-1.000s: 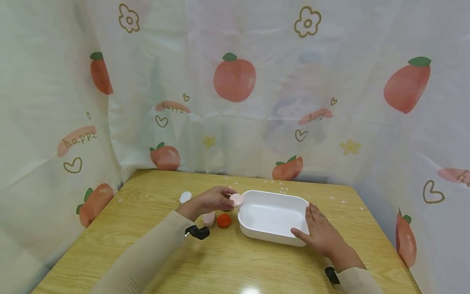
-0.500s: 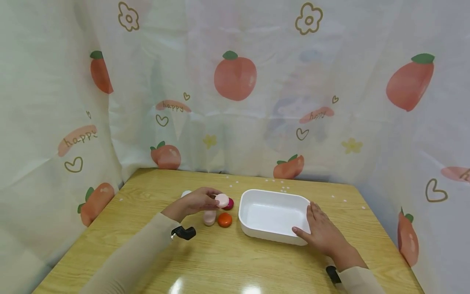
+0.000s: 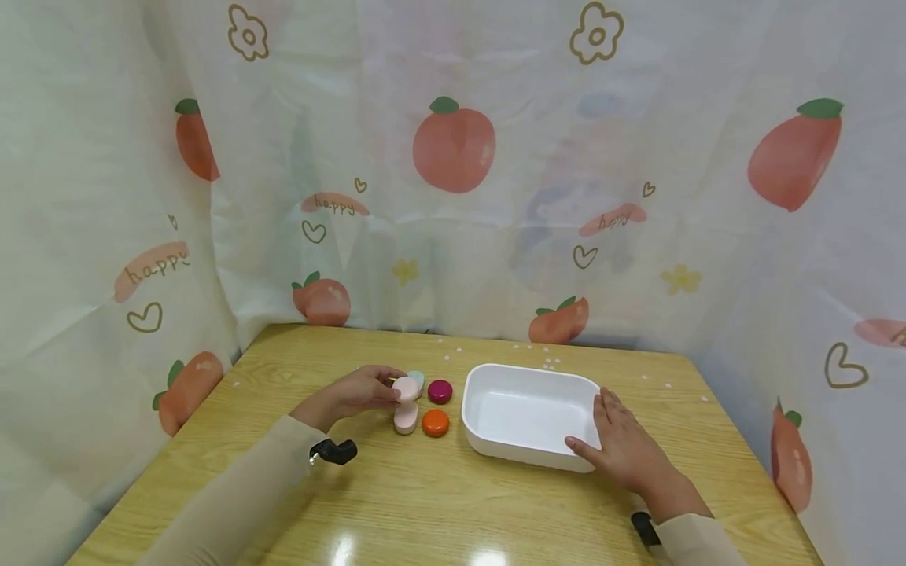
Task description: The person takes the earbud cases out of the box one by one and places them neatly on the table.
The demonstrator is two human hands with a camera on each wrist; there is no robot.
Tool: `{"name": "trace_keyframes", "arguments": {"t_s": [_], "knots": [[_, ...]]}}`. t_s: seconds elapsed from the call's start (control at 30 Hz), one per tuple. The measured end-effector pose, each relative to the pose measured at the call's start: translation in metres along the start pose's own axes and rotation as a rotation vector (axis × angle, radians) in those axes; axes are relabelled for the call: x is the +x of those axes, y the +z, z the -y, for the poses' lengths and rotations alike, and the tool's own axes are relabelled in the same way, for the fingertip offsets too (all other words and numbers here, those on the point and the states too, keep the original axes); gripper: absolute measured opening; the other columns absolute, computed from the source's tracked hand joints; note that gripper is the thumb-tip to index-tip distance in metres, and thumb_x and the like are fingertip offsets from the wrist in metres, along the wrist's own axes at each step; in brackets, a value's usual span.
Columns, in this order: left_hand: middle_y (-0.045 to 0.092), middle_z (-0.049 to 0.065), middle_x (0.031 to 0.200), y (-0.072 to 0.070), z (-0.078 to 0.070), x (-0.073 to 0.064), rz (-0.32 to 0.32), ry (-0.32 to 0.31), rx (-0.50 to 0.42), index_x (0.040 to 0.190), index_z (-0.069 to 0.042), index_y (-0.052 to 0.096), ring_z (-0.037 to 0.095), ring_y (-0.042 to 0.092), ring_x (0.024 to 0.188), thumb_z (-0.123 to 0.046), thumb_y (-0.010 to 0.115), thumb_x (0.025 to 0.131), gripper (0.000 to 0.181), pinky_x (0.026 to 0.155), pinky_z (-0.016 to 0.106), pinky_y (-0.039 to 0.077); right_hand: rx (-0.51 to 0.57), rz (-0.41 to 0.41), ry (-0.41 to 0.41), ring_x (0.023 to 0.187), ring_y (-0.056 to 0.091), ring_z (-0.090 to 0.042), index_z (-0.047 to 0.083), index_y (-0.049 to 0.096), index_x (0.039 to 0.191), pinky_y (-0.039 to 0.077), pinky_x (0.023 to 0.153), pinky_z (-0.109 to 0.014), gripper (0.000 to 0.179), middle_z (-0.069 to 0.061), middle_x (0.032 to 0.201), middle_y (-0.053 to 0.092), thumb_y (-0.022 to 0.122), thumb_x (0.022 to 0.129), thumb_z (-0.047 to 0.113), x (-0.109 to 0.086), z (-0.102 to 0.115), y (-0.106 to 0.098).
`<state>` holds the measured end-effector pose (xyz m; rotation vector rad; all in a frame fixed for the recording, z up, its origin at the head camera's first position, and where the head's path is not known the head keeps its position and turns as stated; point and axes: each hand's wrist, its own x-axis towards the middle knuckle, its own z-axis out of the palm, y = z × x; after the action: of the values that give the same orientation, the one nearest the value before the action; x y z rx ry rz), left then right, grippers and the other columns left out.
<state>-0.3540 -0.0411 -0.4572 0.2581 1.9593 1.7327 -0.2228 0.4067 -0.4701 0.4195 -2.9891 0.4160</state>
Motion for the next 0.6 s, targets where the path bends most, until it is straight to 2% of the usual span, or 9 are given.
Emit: {"name": "trace_keyframes", "arguments": {"t_s": [0.23,0.43,0.6], "knots": [[0.054,0.021,0.117,-0.009,0.003,-0.004,0.008,0.001,-0.042,0.135,0.009,0.046,0.025,0.061,0.098,0.011,0.058,0.091,0.046,0.09,0.04,0.053,0.006,-0.001,-0.001,0.141,0.007,-0.049,-0.02,0.013,0.144,0.012,0.112,-0.061,0.095,-0.035,0.154,0.007,0.051,0.097,0.053,0.0,-0.001,-0.003],[0.054,0.022,0.118,-0.016,0.014,-0.007,0.024,-0.002,-0.054,0.135,0.011,0.045,0.025,0.061,0.099,0.011,0.058,0.091,0.046,0.093,0.04,0.051,0.024,0.0,0.005,0.141,0.004,-0.049,-0.019,0.011,0.145,0.007,0.113,-0.06,0.095,-0.034,0.155,0.003,0.05,0.097,0.053,-0.002,-0.004,-0.002],[0.052,0.02,0.114,-0.024,0.022,-0.013,-0.006,-0.012,-0.035,0.131,0.012,0.048,0.024,0.059,0.097,0.011,0.059,0.09,0.042,0.09,0.039,0.052,0.037,-0.005,-0.006,0.141,0.005,-0.05,-0.019,0.012,0.145,0.01,0.112,-0.062,0.096,-0.034,0.154,0.005,0.052,0.097,0.053,-0.001,-0.003,0.0]]}}
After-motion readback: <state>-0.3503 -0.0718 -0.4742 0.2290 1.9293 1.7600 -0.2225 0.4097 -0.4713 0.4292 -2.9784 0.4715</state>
